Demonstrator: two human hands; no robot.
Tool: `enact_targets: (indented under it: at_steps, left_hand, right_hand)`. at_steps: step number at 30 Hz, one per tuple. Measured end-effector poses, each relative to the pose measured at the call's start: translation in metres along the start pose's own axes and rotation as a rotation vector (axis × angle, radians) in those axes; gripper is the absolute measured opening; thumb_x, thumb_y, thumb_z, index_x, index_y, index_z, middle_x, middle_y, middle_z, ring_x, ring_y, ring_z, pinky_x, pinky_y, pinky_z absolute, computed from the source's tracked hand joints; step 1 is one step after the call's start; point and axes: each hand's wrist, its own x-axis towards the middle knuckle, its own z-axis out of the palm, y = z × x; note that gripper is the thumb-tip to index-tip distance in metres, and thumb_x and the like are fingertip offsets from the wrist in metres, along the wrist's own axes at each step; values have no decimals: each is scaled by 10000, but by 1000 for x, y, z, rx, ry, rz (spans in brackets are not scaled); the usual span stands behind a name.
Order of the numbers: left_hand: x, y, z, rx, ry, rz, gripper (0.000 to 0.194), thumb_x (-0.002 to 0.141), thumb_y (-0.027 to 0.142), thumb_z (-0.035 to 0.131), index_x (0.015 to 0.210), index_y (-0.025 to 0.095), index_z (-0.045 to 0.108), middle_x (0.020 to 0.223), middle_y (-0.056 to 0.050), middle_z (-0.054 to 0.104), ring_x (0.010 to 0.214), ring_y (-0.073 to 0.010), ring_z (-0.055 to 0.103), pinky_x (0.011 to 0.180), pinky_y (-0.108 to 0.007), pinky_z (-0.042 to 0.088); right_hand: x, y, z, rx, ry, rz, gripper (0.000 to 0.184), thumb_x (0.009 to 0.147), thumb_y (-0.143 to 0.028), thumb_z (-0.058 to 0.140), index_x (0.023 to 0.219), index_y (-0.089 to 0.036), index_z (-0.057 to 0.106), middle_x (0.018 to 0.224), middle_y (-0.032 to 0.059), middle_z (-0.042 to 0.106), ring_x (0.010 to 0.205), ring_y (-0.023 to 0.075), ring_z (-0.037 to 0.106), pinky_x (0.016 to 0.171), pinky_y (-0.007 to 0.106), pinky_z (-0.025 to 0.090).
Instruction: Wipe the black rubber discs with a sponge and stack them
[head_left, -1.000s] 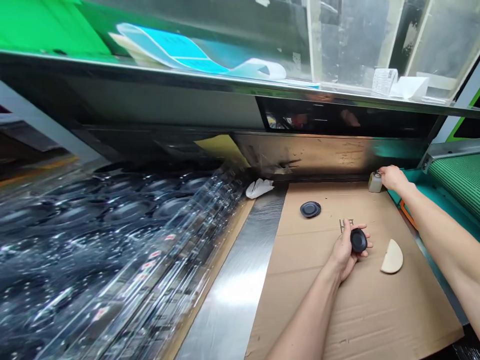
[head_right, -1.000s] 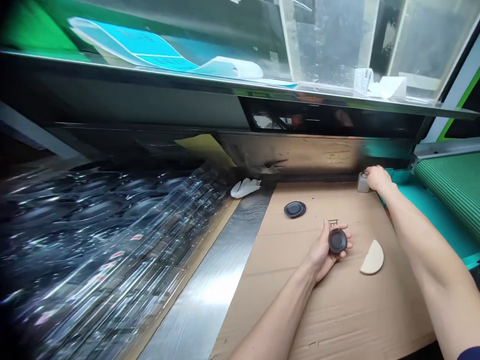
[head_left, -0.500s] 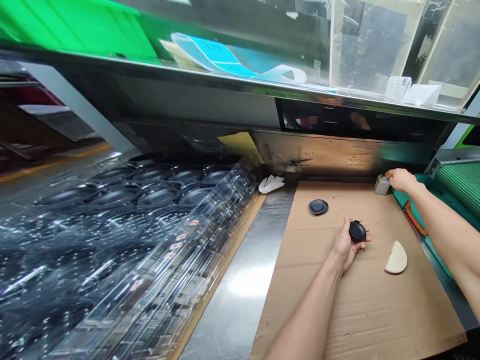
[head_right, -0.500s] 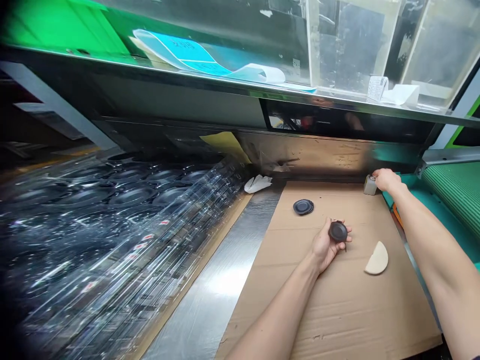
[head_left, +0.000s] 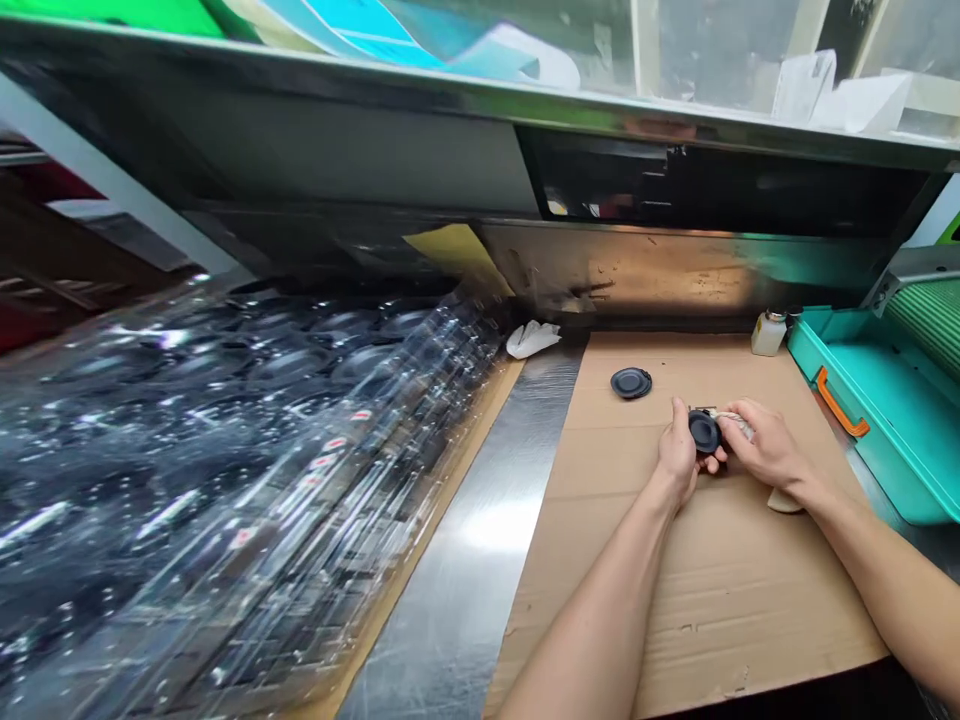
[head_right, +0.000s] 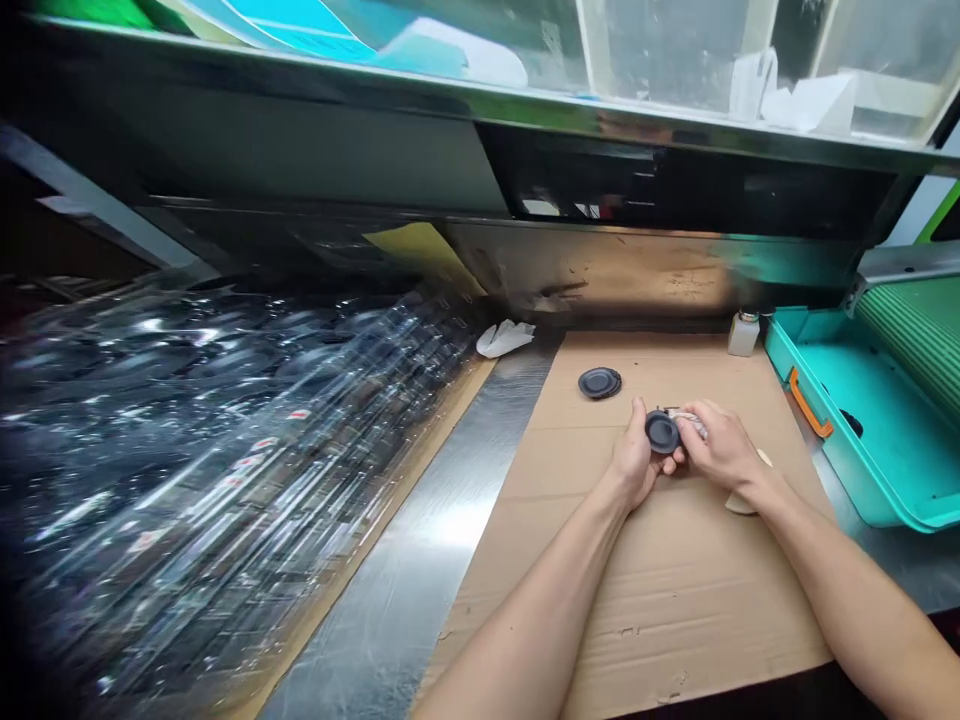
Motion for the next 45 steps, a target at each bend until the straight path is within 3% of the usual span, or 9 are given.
enact_targets:
  at_steps: [4, 10, 16, 25, 31, 45]
  left_hand:
    - [4, -11, -3, 179, -5, 74, 764, 915, 768, 313, 851, 106, 691, 506, -63, 624, 345, -126, 519, 350, -220, 370]
    - [1, -14, -2, 373, 40, 147, 820, 893, 807, 275, 794, 123, 717, 511, -72, 643, 352, -133, 539, 374, -229, 402]
    - [-3, -12, 2, 390, 61, 151, 824, 903, 795, 264, 724, 123, 706, 497, -84, 632, 347, -139, 533, 374, -239, 401]
    - [-4, -15, 0, 525, 59, 193, 759, 948, 728, 264, 646, 169, 679, 462, -54, 603, 386, -146, 563, 429, -239, 424]
    - [-7, -14, 2, 651, 51, 219, 773, 967, 702, 205, 635, 184, 673, 459, -58, 606, 429, -172, 602, 473, -255, 468]
    - [-7, -14, 5, 709, 172, 192, 768, 958, 712, 211, 637, 178, 660, 415, -51, 578, 424, -198, 611, 477, -279, 480]
  right_hand:
    - [0, 9, 9, -132, -19, -38, 219, 996, -318, 448, 1048, -215, 634, 1019, 76, 692, 890, 203, 641, 788, 297, 464]
    - [-3, 11, 13, -272, -19, 71, 189, 992, -308, 451, 1030, -213, 610, 1004, 66, 701, 838, 201, 639, 706, 286, 423]
    - [-4, 13, 12, -181, -19, 54, 154, 988, -302, 458, 1018, -221, 587, 1004, 54, 704, 823, 183, 640, 719, 275, 429]
    - [-2, 11, 17, -353, -119, 127, 147, 992, -293, 466, 997, -211, 588, 991, 76, 698, 822, 211, 633, 674, 288, 391]
    - [-2, 12, 15, -321, -113, 58, 148, 1004, -272, 445, 988, -209, 578, 986, 70, 685, 817, 194, 623, 688, 280, 386]
    - [-2, 7, 16, -386, -165, 66, 200, 1028, -261, 413, 1069, -183, 593, 1068, 87, 684, 891, 198, 630, 720, 284, 386]
